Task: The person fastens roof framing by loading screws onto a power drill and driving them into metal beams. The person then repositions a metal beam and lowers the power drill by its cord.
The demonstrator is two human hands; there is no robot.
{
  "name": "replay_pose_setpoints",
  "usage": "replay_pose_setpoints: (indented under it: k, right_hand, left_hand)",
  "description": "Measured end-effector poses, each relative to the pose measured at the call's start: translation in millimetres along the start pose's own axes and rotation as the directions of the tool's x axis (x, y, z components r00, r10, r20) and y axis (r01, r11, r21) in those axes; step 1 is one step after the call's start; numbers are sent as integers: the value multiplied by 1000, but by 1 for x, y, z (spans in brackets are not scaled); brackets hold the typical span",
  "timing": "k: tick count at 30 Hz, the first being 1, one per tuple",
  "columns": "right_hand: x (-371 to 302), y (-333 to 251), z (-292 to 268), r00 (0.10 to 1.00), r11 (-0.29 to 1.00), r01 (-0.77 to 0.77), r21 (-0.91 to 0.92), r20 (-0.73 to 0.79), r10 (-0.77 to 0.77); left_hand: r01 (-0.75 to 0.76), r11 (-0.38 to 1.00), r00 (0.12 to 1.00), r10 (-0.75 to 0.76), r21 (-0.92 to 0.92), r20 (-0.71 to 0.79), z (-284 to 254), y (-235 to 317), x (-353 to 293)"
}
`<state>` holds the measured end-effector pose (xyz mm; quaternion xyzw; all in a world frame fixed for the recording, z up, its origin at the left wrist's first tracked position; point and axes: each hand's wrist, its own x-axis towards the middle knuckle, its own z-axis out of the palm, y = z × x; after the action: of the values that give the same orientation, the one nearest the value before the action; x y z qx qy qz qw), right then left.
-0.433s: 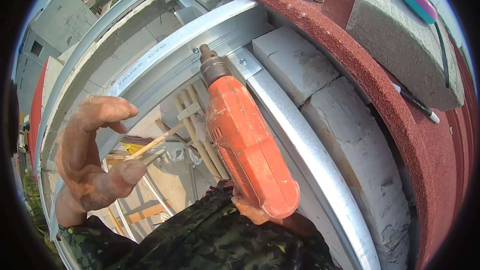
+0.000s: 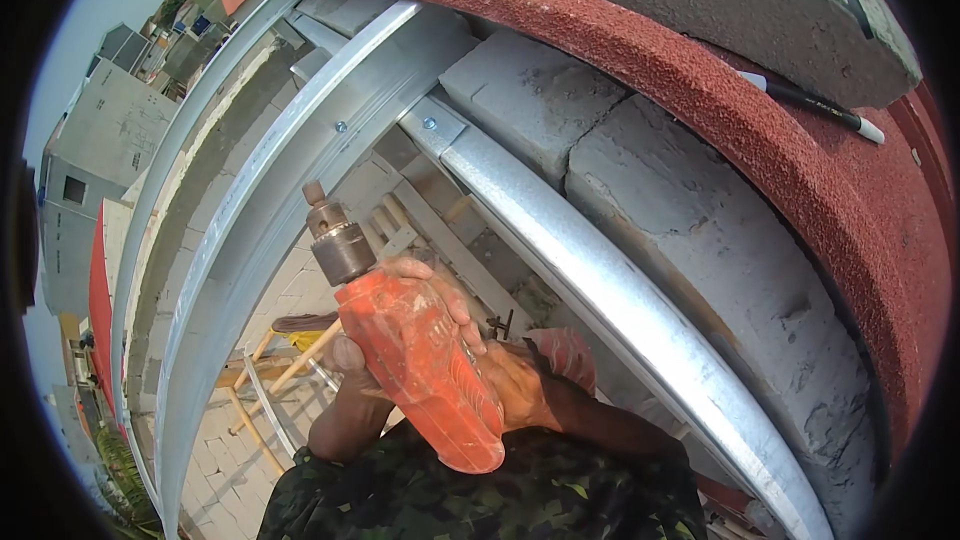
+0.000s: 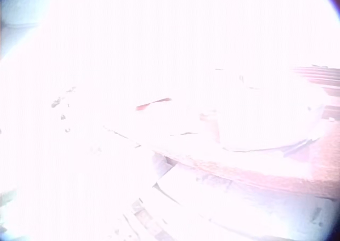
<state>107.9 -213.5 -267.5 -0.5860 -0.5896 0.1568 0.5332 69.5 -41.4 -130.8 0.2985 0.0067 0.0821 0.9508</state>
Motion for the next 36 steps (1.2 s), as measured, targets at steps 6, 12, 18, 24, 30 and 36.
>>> replay_pose_setpoints:
  k: [6,12,18,24,30,36]
  right_hand:
    - [35,8,-62,985,959,-173,-224,-68,162]
    - [8,-5,-88,747,747,-662,-55,35,664]
    - [88,-100,-115,986,997,-68,30,154,63]
    - [227,-129,-96,768,905,343,250,-630,-117]
    - [381,-143,-125,522,877,464,128,-839,-154]
    - [521,-103,-176,678,984,-171,-54,-731,78]
  left_hand:
    - [-38,971,997,20,236,79,-17,21,5]
    - [63,922,997,-73,382,12,-42,27,-7]
    - [158,955,981,-122,250,-152,-49,17,-23]
    - [166,882,976,-82,441,-203,-69,20,-11]
    - [147,860,981,-65,488,-182,-86,11,16]
    - [172,856,979,-93,488,-181,-118,0,9]
